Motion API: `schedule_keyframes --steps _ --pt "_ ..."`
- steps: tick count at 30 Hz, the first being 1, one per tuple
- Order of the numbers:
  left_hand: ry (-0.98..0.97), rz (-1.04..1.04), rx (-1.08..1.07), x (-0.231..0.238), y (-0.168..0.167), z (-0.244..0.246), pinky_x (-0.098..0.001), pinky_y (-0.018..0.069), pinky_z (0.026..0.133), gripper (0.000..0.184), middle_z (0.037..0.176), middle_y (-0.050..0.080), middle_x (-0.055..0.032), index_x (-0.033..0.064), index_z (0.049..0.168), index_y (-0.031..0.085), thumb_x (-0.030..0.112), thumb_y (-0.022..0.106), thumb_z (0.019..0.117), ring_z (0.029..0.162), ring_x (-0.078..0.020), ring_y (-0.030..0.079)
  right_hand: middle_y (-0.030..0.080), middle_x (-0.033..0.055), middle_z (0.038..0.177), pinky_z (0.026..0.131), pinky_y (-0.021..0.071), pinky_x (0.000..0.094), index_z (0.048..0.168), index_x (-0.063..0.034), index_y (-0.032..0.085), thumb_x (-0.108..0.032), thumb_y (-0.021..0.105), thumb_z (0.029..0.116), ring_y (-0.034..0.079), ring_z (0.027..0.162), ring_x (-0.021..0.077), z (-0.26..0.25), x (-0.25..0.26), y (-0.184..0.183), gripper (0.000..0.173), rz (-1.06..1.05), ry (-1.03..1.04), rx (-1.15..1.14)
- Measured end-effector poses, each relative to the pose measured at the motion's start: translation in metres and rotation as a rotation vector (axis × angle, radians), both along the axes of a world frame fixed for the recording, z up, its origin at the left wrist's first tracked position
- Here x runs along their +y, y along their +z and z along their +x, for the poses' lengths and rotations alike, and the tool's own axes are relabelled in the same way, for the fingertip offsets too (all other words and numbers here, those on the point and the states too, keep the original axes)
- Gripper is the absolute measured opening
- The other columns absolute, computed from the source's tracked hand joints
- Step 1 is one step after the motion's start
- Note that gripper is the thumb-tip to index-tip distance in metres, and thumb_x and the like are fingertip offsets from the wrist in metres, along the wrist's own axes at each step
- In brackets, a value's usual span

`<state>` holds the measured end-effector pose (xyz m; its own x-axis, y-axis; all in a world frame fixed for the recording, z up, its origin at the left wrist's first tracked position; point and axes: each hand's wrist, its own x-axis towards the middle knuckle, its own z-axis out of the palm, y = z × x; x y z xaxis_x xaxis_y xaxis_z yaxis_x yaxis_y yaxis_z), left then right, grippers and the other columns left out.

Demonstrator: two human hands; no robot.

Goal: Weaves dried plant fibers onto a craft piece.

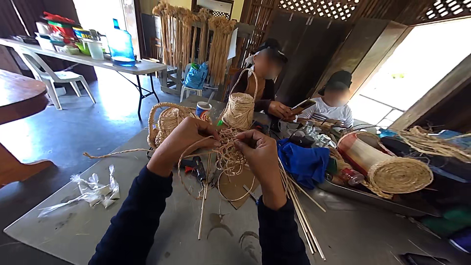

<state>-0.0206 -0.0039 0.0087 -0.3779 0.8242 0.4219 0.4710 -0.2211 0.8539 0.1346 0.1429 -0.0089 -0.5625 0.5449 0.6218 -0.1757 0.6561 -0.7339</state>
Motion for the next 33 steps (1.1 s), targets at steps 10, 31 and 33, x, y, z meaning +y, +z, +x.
schedule_keyframes --steps 10,31,33 --pt "0.127 0.121 -0.018 0.022 -0.003 0.013 -0.0220 0.0563 0.066 0.010 0.079 0.072 -0.0020 0.0017 0.092 0.070 -0.002 0.077 0.0862 0.070 -0.0056 0.067 0.070 0.0003 0.079 0.062 0.0535 0.0175 0.093 -0.0036 0.073 0.004 0.075 0.0845 0.063 0.067 0.0014 -0.001 -0.004 0.001 0.012 -0.002 0.042 0.018" --pt "0.227 0.016 0.103 0.022 -0.003 0.024 -0.0259 0.0557 0.061 0.010 0.078 0.072 -0.0029 0.0049 0.087 0.074 -0.004 0.078 0.0846 0.064 -0.0084 0.066 0.071 0.0037 0.080 0.066 0.0567 0.0229 0.114 -0.0017 0.066 0.006 0.075 0.0842 0.067 0.069 0.0067 -0.002 -0.004 0.004 0.032 -0.213 0.150 -0.118" --pt "0.244 0.046 0.110 0.023 -0.003 0.026 -0.0256 0.0557 0.060 0.010 0.078 0.072 -0.0029 0.0052 0.088 0.074 -0.003 0.079 0.0843 0.064 -0.0080 0.066 0.071 0.0031 0.080 0.067 0.0562 0.0230 0.113 -0.0018 0.067 0.006 0.075 0.0844 0.066 0.069 0.0065 -0.001 -0.004 0.005 0.031 -0.208 0.141 -0.124"
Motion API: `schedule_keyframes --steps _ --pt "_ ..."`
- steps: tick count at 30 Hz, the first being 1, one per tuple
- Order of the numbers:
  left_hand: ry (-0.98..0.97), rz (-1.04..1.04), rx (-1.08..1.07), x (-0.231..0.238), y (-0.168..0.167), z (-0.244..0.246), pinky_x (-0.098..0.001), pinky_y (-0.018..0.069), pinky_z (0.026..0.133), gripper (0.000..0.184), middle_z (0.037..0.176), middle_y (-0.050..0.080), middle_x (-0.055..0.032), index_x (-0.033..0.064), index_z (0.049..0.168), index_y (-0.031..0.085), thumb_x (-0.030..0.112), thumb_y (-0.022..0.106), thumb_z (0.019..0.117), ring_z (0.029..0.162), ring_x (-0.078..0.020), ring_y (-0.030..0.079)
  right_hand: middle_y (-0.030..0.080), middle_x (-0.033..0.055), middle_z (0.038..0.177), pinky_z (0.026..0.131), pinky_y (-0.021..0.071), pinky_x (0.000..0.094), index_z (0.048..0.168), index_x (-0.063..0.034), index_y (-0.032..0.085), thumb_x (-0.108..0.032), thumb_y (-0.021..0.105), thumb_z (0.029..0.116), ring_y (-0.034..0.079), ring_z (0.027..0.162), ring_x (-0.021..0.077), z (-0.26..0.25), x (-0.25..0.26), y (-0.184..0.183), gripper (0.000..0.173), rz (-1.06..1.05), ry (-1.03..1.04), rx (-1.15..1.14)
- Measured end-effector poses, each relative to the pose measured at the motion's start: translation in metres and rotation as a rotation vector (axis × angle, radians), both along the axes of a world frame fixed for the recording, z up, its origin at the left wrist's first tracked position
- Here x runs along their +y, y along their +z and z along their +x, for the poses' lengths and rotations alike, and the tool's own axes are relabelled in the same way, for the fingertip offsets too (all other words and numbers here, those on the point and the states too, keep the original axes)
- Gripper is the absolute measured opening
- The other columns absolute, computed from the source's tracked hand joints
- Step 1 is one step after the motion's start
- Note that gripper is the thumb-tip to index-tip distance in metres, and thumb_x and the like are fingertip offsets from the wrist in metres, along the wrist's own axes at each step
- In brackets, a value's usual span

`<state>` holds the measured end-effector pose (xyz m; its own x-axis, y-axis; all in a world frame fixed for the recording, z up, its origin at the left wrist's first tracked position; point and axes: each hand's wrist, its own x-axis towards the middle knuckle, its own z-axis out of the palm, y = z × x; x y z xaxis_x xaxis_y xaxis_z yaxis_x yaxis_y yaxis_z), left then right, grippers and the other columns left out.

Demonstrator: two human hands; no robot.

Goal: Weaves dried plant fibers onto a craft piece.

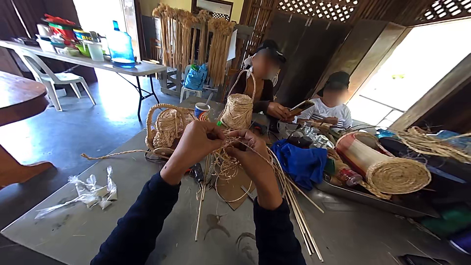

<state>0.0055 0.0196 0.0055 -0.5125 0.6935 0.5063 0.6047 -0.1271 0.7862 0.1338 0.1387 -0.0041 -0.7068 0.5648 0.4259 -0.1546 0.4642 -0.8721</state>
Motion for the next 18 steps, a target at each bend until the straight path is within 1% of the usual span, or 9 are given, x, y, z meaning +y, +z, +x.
schedule_keyframes --steps 4,8,10,12,15,17,18 --pt "0.046 0.133 0.069 0.006 -0.006 0.006 -0.0229 0.0545 0.058 0.012 0.075 0.071 0.0005 0.0080 0.086 0.074 -0.002 0.078 0.0823 0.062 -0.0047 0.064 0.068 0.0008 0.076 0.065 0.0549 0.0223 0.112 -0.0024 0.066 0.005 0.074 0.0844 0.064 0.066 0.0054 0.003 0.002 0.002 0.030 -0.005 -0.003 -0.017" --pt "0.076 0.256 0.092 0.014 -0.013 0.013 -0.0191 0.0528 0.056 0.011 0.073 0.069 0.0014 0.0063 0.086 0.073 -0.003 0.077 0.0817 0.060 -0.0012 0.062 0.068 0.0008 0.076 0.065 0.0539 0.0208 0.112 -0.0019 0.067 0.006 0.075 0.0852 0.063 0.066 0.0047 0.010 0.002 0.008 0.029 -0.024 -0.020 -0.071" --pt "0.086 0.285 0.096 0.017 -0.014 0.014 -0.0182 0.0536 0.057 0.011 0.074 0.069 0.0023 0.0065 0.087 0.072 -0.003 0.076 0.0811 0.061 -0.0003 0.062 0.068 -0.0001 0.076 0.065 0.0533 0.0207 0.112 -0.0024 0.067 0.005 0.074 0.0863 0.062 0.066 0.0040 0.012 0.001 0.011 0.028 -0.027 -0.040 -0.104" --pt "0.060 0.275 0.066 0.018 -0.016 0.013 -0.0187 0.0538 0.058 0.013 0.075 0.069 0.0022 0.0062 0.087 0.072 -0.004 0.076 0.0806 0.062 -0.0009 0.063 0.067 -0.0004 0.076 0.065 0.0528 0.0202 0.110 -0.0028 0.068 0.005 0.074 0.0862 0.062 0.065 0.0035 0.012 0.001 0.012 0.026 -0.029 -0.053 -0.114" --pt "-0.025 0.212 -0.015 0.017 -0.014 0.007 -0.0198 0.0546 0.059 0.016 0.076 0.070 0.0011 0.0055 0.089 0.071 -0.007 0.077 0.0802 0.063 -0.0029 0.064 0.067 0.0014 0.077 0.065 0.0537 0.0196 0.108 -0.0016 0.069 0.007 0.072 0.0860 0.063 0.066 0.0043 0.011 0.006 0.009 0.024 -0.015 -0.022 -0.082" --pt "-0.032 0.179 -0.017 0.017 -0.013 0.006 -0.0205 0.0546 0.059 0.016 0.075 0.070 0.0009 0.0057 0.088 0.071 -0.006 0.077 0.0798 0.064 -0.0036 0.064 0.066 0.0012 0.077 0.065 0.0532 0.0190 0.108 -0.0006 0.070 0.005 0.070 0.0884 0.062 0.066 0.0037 0.012 0.006 0.009 0.020 -0.020 0.006 -0.074" --pt "-0.038 0.164 -0.011 0.017 -0.013 0.006 -0.0209 0.0553 0.060 0.015 0.076 0.070 0.0006 0.0057 0.088 0.071 -0.006 0.077 0.0802 0.065 -0.0039 0.064 0.066 0.0007 0.077 0.066 0.0529 0.0183 0.106 -0.0004 0.071 0.003 0.070 0.0903 0.062 0.067 0.0027 0.011 0.005 0.010 0.016 -0.027 0.014 -0.070"
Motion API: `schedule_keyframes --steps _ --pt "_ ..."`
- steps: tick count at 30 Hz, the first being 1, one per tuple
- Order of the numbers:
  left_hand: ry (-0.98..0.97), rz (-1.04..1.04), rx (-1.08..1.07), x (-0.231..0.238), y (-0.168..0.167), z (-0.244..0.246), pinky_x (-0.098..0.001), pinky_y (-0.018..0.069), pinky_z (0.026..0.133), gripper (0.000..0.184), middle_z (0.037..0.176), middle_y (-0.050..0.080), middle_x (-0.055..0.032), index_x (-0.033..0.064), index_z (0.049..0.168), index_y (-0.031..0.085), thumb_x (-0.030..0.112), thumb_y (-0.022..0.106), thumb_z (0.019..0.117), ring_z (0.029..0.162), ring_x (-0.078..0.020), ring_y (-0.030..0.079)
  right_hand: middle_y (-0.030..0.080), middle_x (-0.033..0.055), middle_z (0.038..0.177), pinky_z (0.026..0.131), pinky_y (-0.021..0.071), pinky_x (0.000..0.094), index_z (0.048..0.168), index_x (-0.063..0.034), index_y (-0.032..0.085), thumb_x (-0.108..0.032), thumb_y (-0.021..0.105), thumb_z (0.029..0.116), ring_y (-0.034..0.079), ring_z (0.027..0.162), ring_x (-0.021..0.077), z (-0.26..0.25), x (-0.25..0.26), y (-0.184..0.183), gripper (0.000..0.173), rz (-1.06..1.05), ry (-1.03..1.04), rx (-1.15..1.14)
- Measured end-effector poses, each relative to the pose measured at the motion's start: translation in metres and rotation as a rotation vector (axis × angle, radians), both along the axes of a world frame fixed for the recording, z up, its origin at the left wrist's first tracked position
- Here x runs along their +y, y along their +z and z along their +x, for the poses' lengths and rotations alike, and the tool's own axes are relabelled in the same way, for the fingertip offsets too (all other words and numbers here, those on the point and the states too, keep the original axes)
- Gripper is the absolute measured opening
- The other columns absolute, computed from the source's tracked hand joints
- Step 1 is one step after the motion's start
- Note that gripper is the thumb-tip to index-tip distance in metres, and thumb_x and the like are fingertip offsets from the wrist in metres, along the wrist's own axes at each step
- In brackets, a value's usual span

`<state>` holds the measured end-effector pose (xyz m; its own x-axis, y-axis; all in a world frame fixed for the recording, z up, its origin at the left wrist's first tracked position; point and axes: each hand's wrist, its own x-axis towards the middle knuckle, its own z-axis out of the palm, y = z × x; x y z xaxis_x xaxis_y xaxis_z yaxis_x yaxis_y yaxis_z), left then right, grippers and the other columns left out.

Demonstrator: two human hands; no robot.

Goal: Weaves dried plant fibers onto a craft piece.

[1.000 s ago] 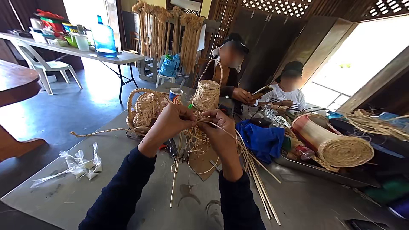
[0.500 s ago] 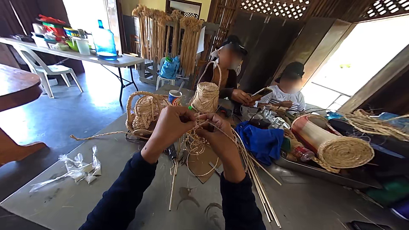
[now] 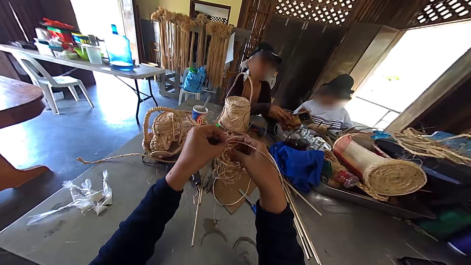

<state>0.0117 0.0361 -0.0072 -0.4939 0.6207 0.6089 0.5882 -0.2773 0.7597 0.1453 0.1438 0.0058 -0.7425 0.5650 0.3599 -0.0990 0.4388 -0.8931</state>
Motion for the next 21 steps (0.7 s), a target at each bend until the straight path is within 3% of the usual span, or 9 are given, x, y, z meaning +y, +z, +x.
schedule_keyframes --steps 4,10,15,21 --pt "-0.021 -0.044 -0.026 -0.002 0.003 0.001 -0.0211 0.0554 0.061 0.015 0.077 0.070 -0.0001 0.0051 0.088 0.071 -0.006 0.078 0.0807 0.066 -0.0046 0.065 0.070 0.0010 0.078 0.067 0.0539 0.0180 0.095 -0.0006 0.074 0.000 0.072 0.0917 0.064 0.068 0.0020 -0.002 -0.003 -0.001 0.004 -0.005 -0.039 0.058" --pt "-0.065 -0.103 -0.103 -0.003 0.004 -0.003 -0.0230 0.0562 0.063 0.014 0.079 0.071 -0.0027 0.0031 0.089 0.070 -0.007 0.078 0.0818 0.067 -0.0074 0.066 0.071 0.0023 0.083 0.070 0.0560 0.0201 0.099 -0.0021 0.075 0.001 0.070 0.0920 0.066 0.072 0.0040 -0.006 -0.001 -0.006 0.009 0.015 -0.032 0.115" --pt "-0.100 -0.106 -0.157 -0.006 0.007 -0.005 -0.0234 0.0568 0.064 0.014 0.078 0.071 -0.0036 0.0013 0.091 0.070 -0.008 0.077 0.0832 0.067 -0.0081 0.066 0.071 -0.0004 0.079 0.067 0.0535 0.0194 0.089 -0.0038 0.076 0.000 0.072 0.0904 0.064 0.069 0.0018 -0.011 -0.001 -0.012 0.005 0.089 -0.084 0.185" --pt "-0.177 -0.163 -0.166 -0.015 0.012 -0.012 -0.0238 0.0584 0.069 0.015 0.085 0.071 -0.0041 0.0011 0.095 0.070 -0.009 0.074 0.0836 0.073 -0.0089 0.068 0.071 0.0004 0.075 0.065 0.0538 0.0203 0.089 -0.0035 0.077 0.001 0.072 0.0908 0.064 0.066 0.0030 -0.014 0.002 -0.013 0.007 0.073 -0.183 0.274"
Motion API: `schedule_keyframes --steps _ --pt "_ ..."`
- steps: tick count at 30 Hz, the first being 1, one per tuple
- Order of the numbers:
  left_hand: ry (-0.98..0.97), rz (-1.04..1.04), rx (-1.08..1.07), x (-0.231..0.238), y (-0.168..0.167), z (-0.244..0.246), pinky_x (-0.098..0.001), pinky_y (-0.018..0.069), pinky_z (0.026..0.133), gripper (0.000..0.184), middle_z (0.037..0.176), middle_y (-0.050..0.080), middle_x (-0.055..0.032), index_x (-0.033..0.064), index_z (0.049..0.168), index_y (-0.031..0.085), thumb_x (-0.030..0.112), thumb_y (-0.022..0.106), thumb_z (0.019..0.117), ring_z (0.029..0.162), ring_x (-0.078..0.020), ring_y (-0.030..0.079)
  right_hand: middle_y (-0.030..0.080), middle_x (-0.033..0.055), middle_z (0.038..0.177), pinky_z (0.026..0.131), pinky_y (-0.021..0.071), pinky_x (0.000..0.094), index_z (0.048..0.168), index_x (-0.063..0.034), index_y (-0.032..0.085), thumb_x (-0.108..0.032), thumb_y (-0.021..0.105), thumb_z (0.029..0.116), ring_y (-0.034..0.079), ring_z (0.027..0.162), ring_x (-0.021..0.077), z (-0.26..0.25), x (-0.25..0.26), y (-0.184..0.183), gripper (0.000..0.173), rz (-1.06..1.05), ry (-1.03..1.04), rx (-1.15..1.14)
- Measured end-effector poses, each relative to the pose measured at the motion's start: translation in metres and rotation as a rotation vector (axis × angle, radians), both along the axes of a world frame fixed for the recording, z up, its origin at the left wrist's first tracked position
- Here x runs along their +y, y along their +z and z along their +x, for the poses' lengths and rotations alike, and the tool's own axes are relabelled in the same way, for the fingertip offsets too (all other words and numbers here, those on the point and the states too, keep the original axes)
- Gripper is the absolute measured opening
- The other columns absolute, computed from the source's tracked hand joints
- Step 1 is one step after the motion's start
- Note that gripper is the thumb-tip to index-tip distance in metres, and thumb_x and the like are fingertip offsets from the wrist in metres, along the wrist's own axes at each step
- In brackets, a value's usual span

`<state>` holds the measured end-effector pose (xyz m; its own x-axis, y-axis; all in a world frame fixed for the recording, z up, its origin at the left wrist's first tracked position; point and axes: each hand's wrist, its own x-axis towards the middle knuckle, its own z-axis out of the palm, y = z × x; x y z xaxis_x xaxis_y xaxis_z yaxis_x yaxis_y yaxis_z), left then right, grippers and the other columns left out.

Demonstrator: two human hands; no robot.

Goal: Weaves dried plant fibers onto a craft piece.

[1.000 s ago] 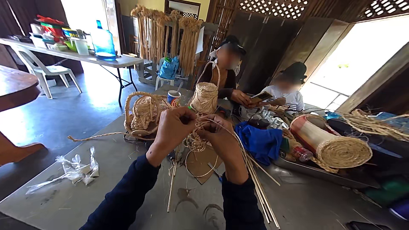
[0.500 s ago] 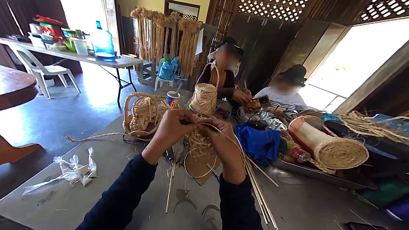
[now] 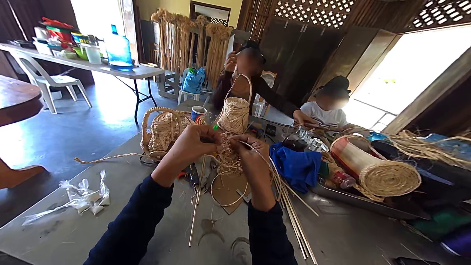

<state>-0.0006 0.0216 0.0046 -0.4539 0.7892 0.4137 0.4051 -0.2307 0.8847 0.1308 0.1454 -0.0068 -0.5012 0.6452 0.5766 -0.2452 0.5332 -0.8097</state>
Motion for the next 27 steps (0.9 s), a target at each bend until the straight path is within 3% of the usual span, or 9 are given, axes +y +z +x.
schedule_keyframes --steps 5,9,12,15,22,27 --pt "0.021 -0.083 0.009 0.003 0.003 0.005 -0.0227 0.0581 0.070 0.021 0.086 0.071 -0.0030 0.0015 0.096 0.069 -0.008 0.079 0.0804 0.074 -0.0075 0.068 0.072 0.0024 0.075 0.067 0.0552 0.0199 0.089 -0.0011 0.076 0.003 0.071 0.0907 0.066 0.067 0.0031 -0.003 0.000 -0.001 0.007 -0.024 0.002 0.052" --pt "0.035 -0.104 0.005 0.007 0.001 0.007 -0.0270 0.0595 0.074 0.026 0.100 0.072 -0.0053 0.0026 0.107 0.070 -0.002 0.080 0.0828 0.079 -0.0101 0.069 0.073 0.0036 0.081 0.073 0.0564 0.0211 0.091 -0.0006 0.076 0.003 0.071 0.0910 0.067 0.075 0.0035 -0.003 -0.002 -0.002 0.006 -0.018 0.011 0.070" --pt "0.004 -0.048 -0.057 0.008 -0.002 0.006 -0.0254 0.0595 0.072 0.023 0.089 0.072 -0.0051 0.0003 0.102 0.070 -0.006 0.078 0.0818 0.077 -0.0098 0.069 0.072 0.0041 0.079 0.068 0.0562 0.0212 0.091 -0.0001 0.076 0.002 0.070 0.0919 0.066 0.069 0.0040 -0.005 -0.002 -0.002 0.007 -0.008 -0.015 0.069" --pt "-0.020 -0.004 -0.173 0.006 -0.002 0.007 -0.0256 0.0600 0.073 0.025 0.087 0.071 -0.0061 -0.0020 0.105 0.068 -0.011 0.075 0.0821 0.077 -0.0111 0.069 0.070 0.0025 0.075 0.061 0.0533 0.0213 0.090 -0.0009 0.075 0.000 0.067 0.0925 0.062 0.062 0.0039 -0.008 0.002 -0.008 0.008 0.064 -0.052 0.078" --pt "-0.119 0.035 -0.390 0.004 0.001 0.005 -0.0264 0.0613 0.073 0.028 0.086 0.072 -0.0073 -0.0032 0.110 0.065 -0.017 0.066 0.0858 0.075 -0.0129 0.071 0.071 0.0030 0.081 0.067 0.0539 0.0176 0.092 0.0004 0.075 0.001 0.067 0.0917 0.063 0.069 0.0010 -0.014 0.006 -0.017 0.007 0.149 -0.035 0.200" --pt "-0.152 0.056 -0.431 0.003 0.000 0.001 -0.0267 0.0616 0.074 0.023 0.085 0.072 -0.0070 -0.0031 0.105 0.067 -0.017 0.064 0.0870 0.075 -0.0129 0.071 0.072 0.0036 0.083 0.070 0.0558 0.0175 0.091 0.0020 0.074 0.005 0.067 0.0896 0.065 0.072 0.0013 -0.015 0.007 -0.018 0.008 0.183 -0.002 0.266"
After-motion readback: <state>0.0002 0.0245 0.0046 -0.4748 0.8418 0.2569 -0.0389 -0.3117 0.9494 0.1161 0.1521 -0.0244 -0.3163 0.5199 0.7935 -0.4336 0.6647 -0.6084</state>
